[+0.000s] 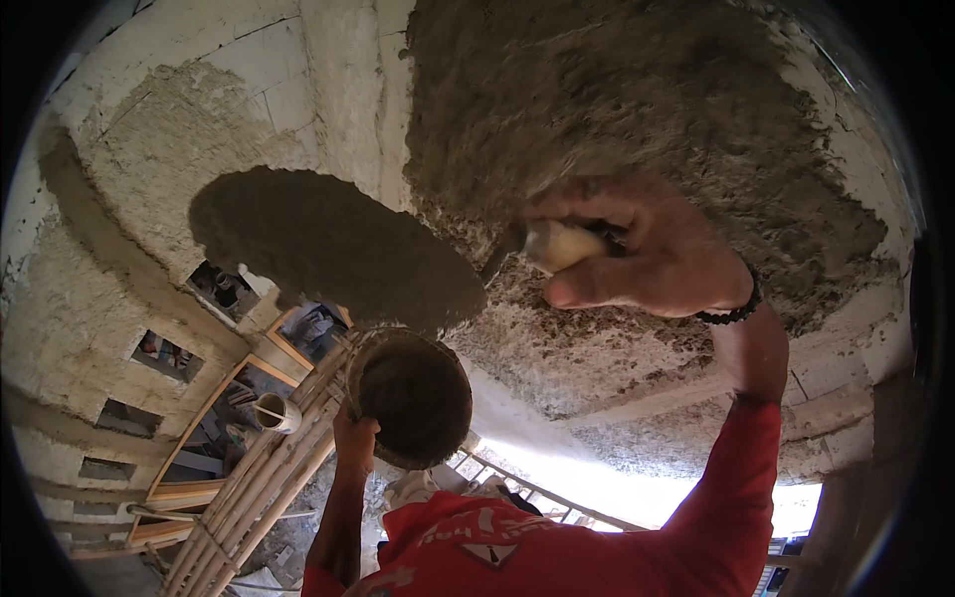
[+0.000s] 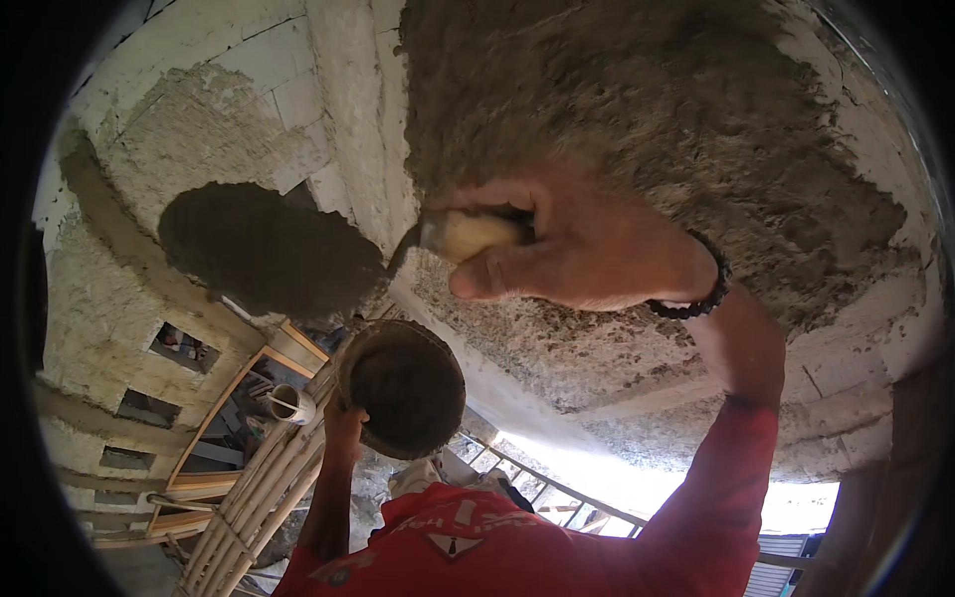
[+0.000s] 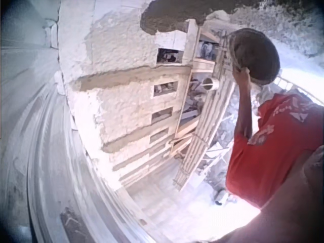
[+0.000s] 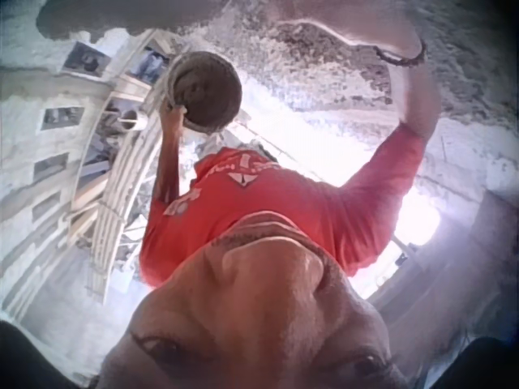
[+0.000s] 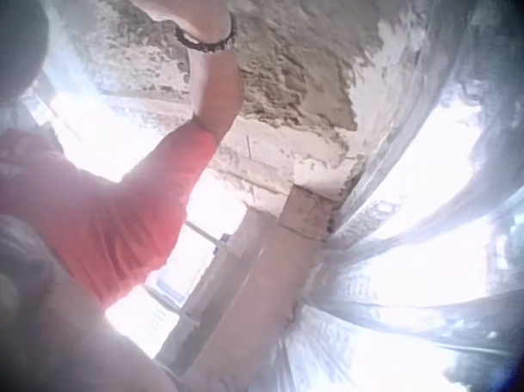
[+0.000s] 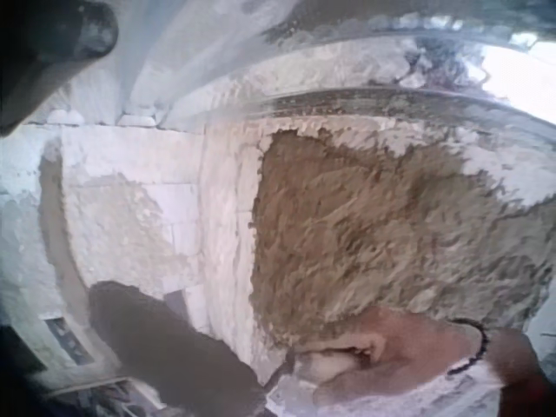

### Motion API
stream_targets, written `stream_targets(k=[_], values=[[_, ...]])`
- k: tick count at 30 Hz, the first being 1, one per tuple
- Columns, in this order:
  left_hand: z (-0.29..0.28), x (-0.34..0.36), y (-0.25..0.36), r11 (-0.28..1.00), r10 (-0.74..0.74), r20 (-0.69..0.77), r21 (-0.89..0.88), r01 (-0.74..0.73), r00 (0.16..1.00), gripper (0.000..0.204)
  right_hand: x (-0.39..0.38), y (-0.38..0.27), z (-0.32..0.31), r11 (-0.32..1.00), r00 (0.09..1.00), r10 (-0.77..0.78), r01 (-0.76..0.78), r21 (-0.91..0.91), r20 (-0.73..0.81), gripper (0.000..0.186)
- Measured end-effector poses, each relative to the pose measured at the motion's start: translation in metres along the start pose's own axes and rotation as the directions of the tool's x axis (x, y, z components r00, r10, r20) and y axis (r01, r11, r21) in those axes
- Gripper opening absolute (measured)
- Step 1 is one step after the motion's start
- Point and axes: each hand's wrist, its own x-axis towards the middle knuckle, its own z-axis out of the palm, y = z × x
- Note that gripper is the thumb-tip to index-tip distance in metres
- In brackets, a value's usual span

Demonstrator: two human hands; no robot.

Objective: The person applies plaster to a wall using a trowel and a bucket of material while standing on scaffolding.

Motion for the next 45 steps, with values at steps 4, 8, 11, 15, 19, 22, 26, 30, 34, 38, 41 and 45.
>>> stream_targets(k=[4,8,11,15,19,22,26,30,34,38,41,45], values=[[0.007,-0.019,-0.004,1.000,-0.010,-0.055,0.001,0.010,0.998,0.057,-0.004,0.017,-0.022,0.868,0.999,-0.034,0.026,0.497,0.008,0.059],[-0.002,-0.047,-0.036,0.995,-0.045,-0.062,0.091,0.051,0.997,0.053,-0.055,0.108,-0.090,0.862,0.714,0.506,-0.410,0.297,-0.483,0.058],[0.014,-0.051,-0.035,0.999,-0.035,-0.042,-0.042,0.033,0.999,0.052,-0.156,0.106,-0.182,0.914,0.613,0.326,-0.399,0.074,-0.720,0.063],[0.016,-0.065,-0.050,0.997,-0.073,-0.044,0.006,0.074,0.996,0.051,-0.161,0.065,-0.131,0.831,0.569,0.387,-0.556,0.006,-0.725,0.054],[0.030,-0.068,-0.058,0.994,-0.108,-0.006,0.008,0.108,0.994,0.051,-0.161,0.100,-0.034,0.804,0.712,0.576,-0.583,0.119,-0.402,0.034],[0.049,-0.070,-0.052,0.992,-0.125,0.043,0.028,0.124,0.991,0.052,-0.165,0.130,0.052,0.711,0.739,0.664,-0.671,0.211,0.114,0.029],[0.061,-0.073,-0.042,0.991,-0.128,0.048,0.054,0.125,0.991,0.051,-0.162,0.143,0.114,0.755,0.783,0.569,-0.619,0.218,0.253,0.039],[0.064,-0.073,-0.038,0.991,-0.124,0.080,0.058,0.119,0.989,0.053,-0.128,0.144,0.087,0.810,0.837,0.547,-0.535,0.241,0.019,0.046],[0.062,-0.067,-0.047,0.994,-0.104,0.096,-0.026,0.107,0.990,0.058,-0.077,0.152,0.033,0.861,0.814,0.480,-0.508,-0.001,-0.326,0.044],[0.059,-0.062,-0.050,0.997,-0.076,0.072,0.027,0.074,0.994,0.056,-0.030,0.177,-0.008,0.883,0.747,0.429,-0.465,0.062,-0.508,0.039],[0.049,-0.059,-0.056,0.995,-0.094,0.054,0.043,0.091,0.994,0.056,-0.020,0.185,-0.043,0.821,0.632,0.554,-0.519,0.235,-0.542,0.038],[0.034,-0.057,-0.060,0.994,-0.096,0.019,0.063,0.094,0.995,0.054,-0.043,0.143,-0.073,0.792,0.618,0.571,-0.588,0.164,-0.540,0.037]])
